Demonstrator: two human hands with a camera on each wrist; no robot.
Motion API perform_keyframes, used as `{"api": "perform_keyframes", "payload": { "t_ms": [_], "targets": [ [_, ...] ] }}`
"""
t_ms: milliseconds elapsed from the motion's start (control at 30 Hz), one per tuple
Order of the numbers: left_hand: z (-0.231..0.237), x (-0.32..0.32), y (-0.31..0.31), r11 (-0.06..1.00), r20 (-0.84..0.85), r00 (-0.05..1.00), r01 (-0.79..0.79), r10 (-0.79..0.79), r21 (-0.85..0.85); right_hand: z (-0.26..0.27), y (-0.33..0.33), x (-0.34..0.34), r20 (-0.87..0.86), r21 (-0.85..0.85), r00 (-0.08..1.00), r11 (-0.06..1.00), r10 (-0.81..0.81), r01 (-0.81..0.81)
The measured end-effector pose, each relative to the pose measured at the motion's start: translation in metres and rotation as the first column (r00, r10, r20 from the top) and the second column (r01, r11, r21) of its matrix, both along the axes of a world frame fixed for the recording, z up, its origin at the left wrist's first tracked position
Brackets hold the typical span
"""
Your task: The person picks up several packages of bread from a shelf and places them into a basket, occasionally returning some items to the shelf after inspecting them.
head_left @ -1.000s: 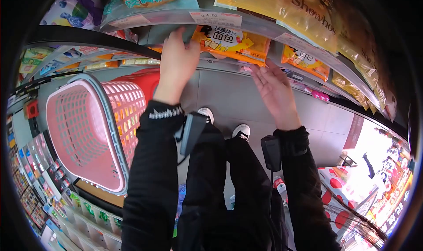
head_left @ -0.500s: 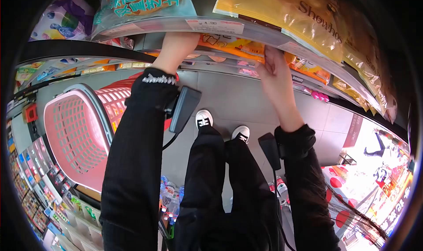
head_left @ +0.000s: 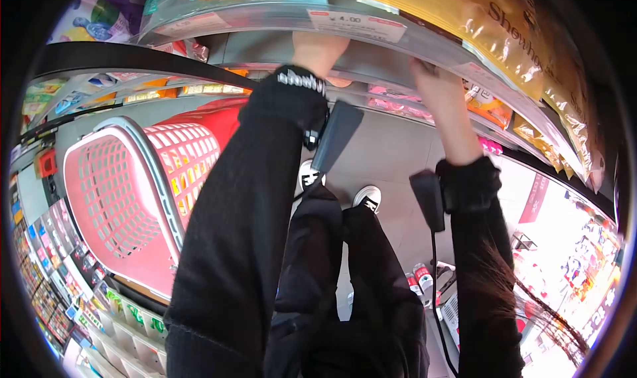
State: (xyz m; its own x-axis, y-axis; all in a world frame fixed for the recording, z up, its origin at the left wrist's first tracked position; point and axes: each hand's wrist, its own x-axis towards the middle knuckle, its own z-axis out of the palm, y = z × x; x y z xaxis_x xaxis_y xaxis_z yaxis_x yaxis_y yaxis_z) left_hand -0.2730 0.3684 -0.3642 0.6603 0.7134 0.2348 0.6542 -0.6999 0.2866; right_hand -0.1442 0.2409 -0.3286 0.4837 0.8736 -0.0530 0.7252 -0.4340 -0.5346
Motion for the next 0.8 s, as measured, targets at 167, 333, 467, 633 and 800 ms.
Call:
{"api": "perform_keyframes", "payload": {
  "t_ms": [167, 333, 467, 633, 800],
  "targets": [
    [0.045, -0.044, -0.072, 0.96, 0.55, 0.812, -0.044, 0.196, -0.278, 0.009, -0.062, -0.065, -0.371, 0.225, 0.925, 0.974, 0.078, 0.008],
    [0.093, -0.127, -0.154, 0.781, 0.404, 0.851, -0.012, 0.336, -0.624, 0.02, -0.117, -0.123, -0.698, 0.015, 0.716, 0.999, -0.013, 0.033],
    [0.151, -0.193, -0.181, 0.691, 0.315, 0.882, -0.016, 0.35, -0.722, 0.031, -0.14, -0.141, -0.863, -0.185, 0.496, 0.973, -0.095, -0.135],
    [0.187, -0.275, -0.15, 0.688, 0.284, 0.75, -0.298, 0.598, -0.662, 0.05, -0.114, -0.161, -0.886, -0.142, 0.461, 0.972, -0.042, -0.185],
    [0.122, -0.356, -0.068, 0.527, 0.011, 0.775, -0.419, 0.632, -0.739, 0.052, -0.091, -0.178, -0.896, -0.109, 0.444, 0.973, -0.007, -0.204]
  ]
}}
